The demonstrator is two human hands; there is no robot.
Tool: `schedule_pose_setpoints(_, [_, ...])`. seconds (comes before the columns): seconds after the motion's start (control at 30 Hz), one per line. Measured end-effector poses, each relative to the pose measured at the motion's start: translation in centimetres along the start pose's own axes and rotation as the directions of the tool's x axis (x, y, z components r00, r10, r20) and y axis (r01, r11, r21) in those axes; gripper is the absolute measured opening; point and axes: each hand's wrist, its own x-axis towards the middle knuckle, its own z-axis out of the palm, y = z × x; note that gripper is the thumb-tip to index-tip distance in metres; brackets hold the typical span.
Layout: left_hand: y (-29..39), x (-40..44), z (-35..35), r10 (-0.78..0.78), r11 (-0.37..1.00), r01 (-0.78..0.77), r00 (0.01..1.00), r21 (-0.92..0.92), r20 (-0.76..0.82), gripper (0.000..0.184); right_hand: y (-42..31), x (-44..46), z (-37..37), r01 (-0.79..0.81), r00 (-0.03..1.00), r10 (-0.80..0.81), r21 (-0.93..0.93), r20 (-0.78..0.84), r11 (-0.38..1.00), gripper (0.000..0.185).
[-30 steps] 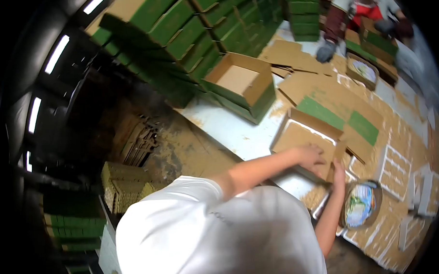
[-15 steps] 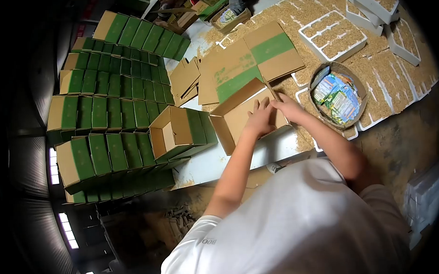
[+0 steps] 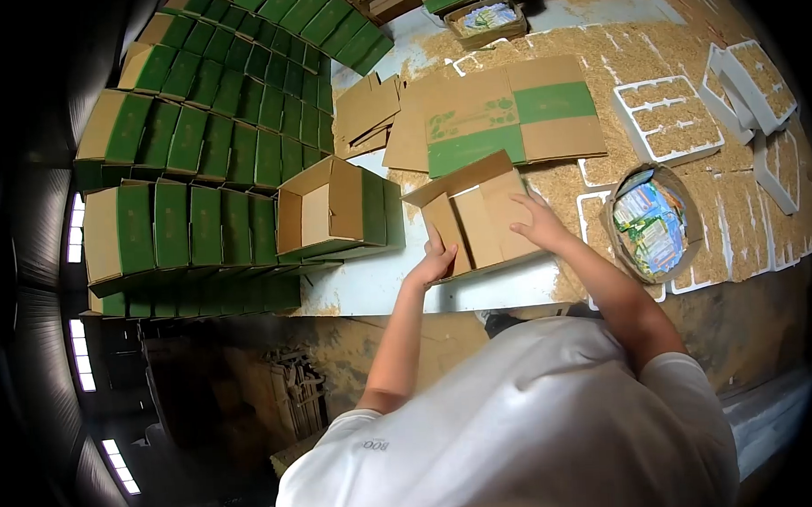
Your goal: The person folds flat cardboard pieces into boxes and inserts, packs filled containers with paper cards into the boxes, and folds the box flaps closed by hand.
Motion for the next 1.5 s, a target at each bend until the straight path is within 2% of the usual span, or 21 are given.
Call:
schedule_pose_setpoints(0.03, [2.2,-0.8,0.0,-0.052,0.990,0.052,0.999,0.134,-0.001,0.098,0.1,0.1,0.5,-0.151,0.987,0.158,0.178,-0.027,0.972,0.076])
schedule_pose_setpoints(0.07, [-0.2,0.8,0.5,0.181,0.953,-0.204,0.976,-0.222,-0.120,0.111,0.2,0.3,1.1,-0.285,0.949,0.313,0.348,-0.027,0.893,0.074])
schedule_pose_setpoints(0.1, [2.4,-0.6,-0.4,-0.163,0.857,0.103,0.984,-0.505,-0.075,0.113,0.0,0.5,1.2,-0.347,0.927,0.374,0.437,0.026,0.830,0.073])
schedule_pose_setpoints(0.13, [3.7,-1.1,-1.5,-0.229,0.817,0.206,0.973,-0.539,0.024,0.110,-0.2,0.7,1.3,-0.408,0.898,0.432,0.516,0.079,0.753,0.073])
schedule_pose_setpoints(0.2, [2.4,0.3,-1.9,-0.209,0.754,0.269,0.963,-0.600,0.169,0.106,-1.4,1.4,0.5,-0.425,0.904,0.366,0.541,0.220,0.725,0.074])
schedule_pose_setpoints(0.27, [-2.0,3.5,0.1,-0.052,0.695,0.205,0.970,-0.689,0.237,0.103,-1.6,1.3,1.1,-0.338,0.936,0.333,0.566,0.115,0.752,0.075])
schedule_pose_setpoints(0.47, [-2.1,-1.9,1.4,0.074,0.595,-0.008,0.996,-0.804,0.046,0.098,1.2,-3.0,2.8,-0.229,0.936,0.329,0.502,-0.121,0.834,0.068])
schedule_pose_setpoints(0.6, [-2.6,-1.6,1.3,0.113,0.557,-0.083,0.993,-0.826,-0.024,0.091,1.4,-4.1,3.0,-0.285,0.863,0.505,0.820,-0.006,0.497,0.060])
schedule_pose_setpoints(0.77, [-1.5,-2.3,0.6,0.051,0.548,-0.077,0.997,-0.833,-0.059,0.084,1.2,-3.8,2.6,-0.318,0.795,0.605,0.873,0.033,0.370,0.063])
schedule_pose_setpoints(0.83, [-1.1,-3.4,-0.4,0.104,0.550,-0.185,0.983,-0.814,-0.153,0.083,0.4,-3.4,2.3,-0.329,0.832,0.549,0.866,0.077,0.377,0.061])
schedule_pose_setpoints(0.93, [4.4,-7.8,-6.6,0.171,0.683,-0.283,0.958,-0.673,-0.228,0.090,0.5,-1.0,0.6,-0.418,0.890,0.275,0.891,0.363,0.176,0.063])
schedule_pose_setpoints(1.0, [8.3,-10.6,-11.7,0.156,0.857,-0.295,0.930,-0.422,-0.334,0.097,-7.1,1.4,0.5,-0.389,0.914,0.183,0.910,0.362,0.144,0.066])
schedule_pose_setpoints(1.03, [10.9,-12.4,-15.3,0.155,0.865,-0.304,0.919,-0.399,-0.363,0.100,-11.1,2.7,0.9,-0.379,0.921,0.143,0.917,0.361,0.125,0.069])
schedule_pose_setpoints(1.07, [11.4,-12.1,-18.4,0.160,0.860,-0.324,0.905,-0.395,-0.394,0.103,-12.7,4.0,1.2,-0.390,0.914,-0.066,0.913,0.400,0.121,0.068])
schedule_pose_setpoints(1.13, [14.1,-13.7,-26.8,0.156,0.815,-0.298,0.939,-0.497,-0.308,0.105,-17.2,6.7,3.9,-0.271,0.953,-0.065,0.926,0.297,0.263,0.065])
schedule_pose_setpoints(1.17, [14.6,-13.7,-31.1,0.162,0.846,-0.299,0.933,-0.441,-0.320,0.092,-20.3,8.5,5.4,-0.213,0.966,-0.071,0.924,0.247,0.319,0.064])
schedule_pose_setpoints(1.2, [14.1,-12.7,-35.3,0.130,0.870,-0.197,0.976,-0.451,-0.176,0.073,-23.5,10.4,6.8,-0.223,0.954,-0.113,0.911,0.277,0.347,0.066])
schedule_pose_setpoints(1.23, [13.6,-12.0,-37.8,0.075,0.797,-0.149,0.986,-0.586,-0.149,0.058,-25.3,12.8,8.6,-0.245,0.953,-0.095,0.917,0.287,0.314,0.060])
schedule_pose_setpoints(1.37, [9.3,-7.7,-43.6,-0.017,0.670,-0.086,0.991,-0.737,-0.131,0.034,-26.9,21.1,14.0,-0.488,0.865,-0.018,0.848,0.502,0.208,0.055])
schedule_pose_setpoints(1.43, [6.7,-5.1,-44.0,0.020,0.715,-0.128,0.986,-0.687,-0.163,0.025,-27.0,21.1,16.7,-0.315,0.943,0.009,0.889,0.331,0.332,0.053])
schedule_pose_setpoints(1.5, [5.0,-3.5,-43.2,0.102,0.760,-0.222,0.969,-0.611,-0.225,0.026,-26.3,20.4,18.4,-0.276,0.956,-0.017,0.919,0.293,0.280,0.052])
